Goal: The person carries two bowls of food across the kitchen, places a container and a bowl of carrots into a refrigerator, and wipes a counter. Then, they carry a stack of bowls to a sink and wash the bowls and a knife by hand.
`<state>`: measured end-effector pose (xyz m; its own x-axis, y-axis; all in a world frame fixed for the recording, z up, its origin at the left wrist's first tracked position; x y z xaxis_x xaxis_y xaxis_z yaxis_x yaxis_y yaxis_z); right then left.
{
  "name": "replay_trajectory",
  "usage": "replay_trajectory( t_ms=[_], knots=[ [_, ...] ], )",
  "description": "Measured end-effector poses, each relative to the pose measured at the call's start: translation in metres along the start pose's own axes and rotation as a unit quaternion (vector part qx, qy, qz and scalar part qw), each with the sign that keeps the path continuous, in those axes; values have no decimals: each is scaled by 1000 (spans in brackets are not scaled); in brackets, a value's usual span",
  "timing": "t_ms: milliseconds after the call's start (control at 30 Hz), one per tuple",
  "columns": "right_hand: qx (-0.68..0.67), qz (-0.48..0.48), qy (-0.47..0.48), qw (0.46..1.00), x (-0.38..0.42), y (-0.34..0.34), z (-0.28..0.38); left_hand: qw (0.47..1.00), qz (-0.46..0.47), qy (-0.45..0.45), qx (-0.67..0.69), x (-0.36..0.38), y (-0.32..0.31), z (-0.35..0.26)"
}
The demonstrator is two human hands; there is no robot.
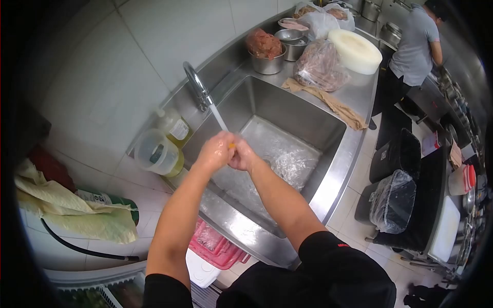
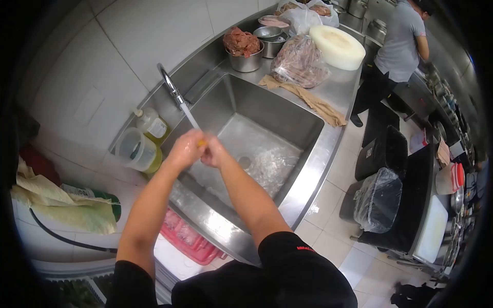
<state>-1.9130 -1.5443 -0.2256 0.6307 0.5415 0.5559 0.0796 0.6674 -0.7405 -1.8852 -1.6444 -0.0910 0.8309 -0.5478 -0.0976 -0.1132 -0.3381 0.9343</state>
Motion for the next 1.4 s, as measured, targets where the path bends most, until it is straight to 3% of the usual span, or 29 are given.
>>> replay_trajectory(
  t_ms=[67,167,267,367,433,633,767,867,967,1067,1100,1133,1167,1200,1300,1400],
  knots=[
    [-47,29,35,998,-11,-6,-11,995,55,56,-58,15,-6,0],
    [-81,20,53,995,-18,-15,-38,950,209,227,-50,17,-3,-7],
    [-49,-25,113,992,-7,-25,-47,964,153,216,-36,30,-26,17],
    [19,-51,152,987,2,-20,-31,959,175,220,-42,39,-8,-1],
    [62,-52,145,986,-31,14,-24,965,163,198,-61,47,-15,7],
    [-82,-159,169,969,-26,44,14,991,25,60,-117,53,-12,5],
    [-138,-123,180,966,-11,58,31,987,-23,-44,-151,19,-24,7],
    [-196,-91,210,954,10,64,37,976,17,-63,-207,-12,-32,12],
    [-175,-115,222,952,12,85,36,963,-94,-157,-196,-20,-49,11],
    [-183,-117,255,942,21,89,39,975,-143,-170,0,-12,-49,-19],
    [-177,-130,263,939,16,95,40,967,-157,-59,191,-16,-43,-25],
    [-170,-144,269,937,17,99,39,911,-163,61,373,-17,-39,-33],
    [-146,-174,261,938,18,103,37,809,-162,180,536,-17,-38,-35],
    [-119,-203,252,939,24,103,35,693,-207,199,661,-16,-38,-28],
    [-56,-239,241,939,38,99,31,599,-252,209,731,-13,-42,1],
    [-16,-206,245,947,40,94,25,578,-277,205,740,-9,-38,16]
  ],
)
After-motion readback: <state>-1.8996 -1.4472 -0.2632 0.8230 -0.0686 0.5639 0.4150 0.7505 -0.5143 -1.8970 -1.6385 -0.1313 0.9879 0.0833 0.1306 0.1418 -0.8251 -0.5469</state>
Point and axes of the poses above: each hand's wrist, its own x-axis away from the middle knuckle, its own y-axis out of the back of the hand, z = x × y, the point moved 1 cm from there along -x, towards the middle knuckle, and after that the axes turned 8 degrees about -y, right-handed, at the moved point
